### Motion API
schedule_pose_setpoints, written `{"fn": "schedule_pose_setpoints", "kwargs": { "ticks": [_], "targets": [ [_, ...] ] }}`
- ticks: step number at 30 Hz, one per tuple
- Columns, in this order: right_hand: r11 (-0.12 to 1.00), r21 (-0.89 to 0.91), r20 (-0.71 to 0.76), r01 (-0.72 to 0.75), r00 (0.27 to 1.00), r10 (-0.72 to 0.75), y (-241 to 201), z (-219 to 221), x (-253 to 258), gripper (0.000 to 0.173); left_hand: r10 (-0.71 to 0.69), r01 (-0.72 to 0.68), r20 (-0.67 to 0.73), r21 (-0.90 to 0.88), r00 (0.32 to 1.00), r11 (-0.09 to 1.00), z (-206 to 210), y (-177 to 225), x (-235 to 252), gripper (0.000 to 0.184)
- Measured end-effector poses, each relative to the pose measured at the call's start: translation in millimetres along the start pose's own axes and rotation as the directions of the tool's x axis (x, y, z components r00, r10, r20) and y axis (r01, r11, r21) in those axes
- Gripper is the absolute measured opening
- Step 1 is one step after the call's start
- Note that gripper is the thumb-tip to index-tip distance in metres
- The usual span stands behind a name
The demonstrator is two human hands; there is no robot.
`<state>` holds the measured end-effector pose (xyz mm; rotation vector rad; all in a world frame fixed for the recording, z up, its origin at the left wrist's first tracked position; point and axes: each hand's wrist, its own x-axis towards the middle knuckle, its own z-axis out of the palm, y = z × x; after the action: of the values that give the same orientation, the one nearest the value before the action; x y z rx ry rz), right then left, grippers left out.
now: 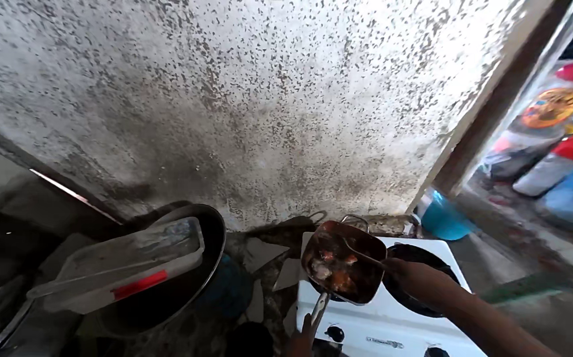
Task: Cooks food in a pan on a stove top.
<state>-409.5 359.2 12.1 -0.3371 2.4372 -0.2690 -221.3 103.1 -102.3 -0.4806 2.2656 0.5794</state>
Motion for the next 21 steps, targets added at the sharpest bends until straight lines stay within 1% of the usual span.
{"fn": "schedule_pose_setpoints", "kwargs": {
  "ticks": [5,11,14,17,21],
  "targets": [
    [0.996,0.086,0.037,0.002,0.999,-0.006,8,33,-7,0.049,-0.026,0.026,0.004,0.011,1.0,1.0,-1,2,10,0.09],
    [0.994,0.113,0.106,0.011,0.994,-0.023,-12,64,-18,0.055,0.011,-0.011,0.017,0.032,1.0,0.999,0,-4,17,0.087],
    [0.998,0.064,0.137,0.008,0.99,-0.017,-24,79,-20,0.065,0.028,-0.029,0.022,0.024,0.999,0.999,0,-6,17,0.088],
    [0.998,-0.043,0.146,-0.041,0.988,0.047,-36,87,-18,0.077,0.024,-0.024,0.026,0.012,0.999,1.0,0,-4,14,0.089],
    [0.993,-0.089,0.088,-0.075,0.993,0.083,-34,90,-11,0.079,0.027,-0.027,0.016,0.015,1.0,1.0,0,-4,13,0.088]
  ]
}}
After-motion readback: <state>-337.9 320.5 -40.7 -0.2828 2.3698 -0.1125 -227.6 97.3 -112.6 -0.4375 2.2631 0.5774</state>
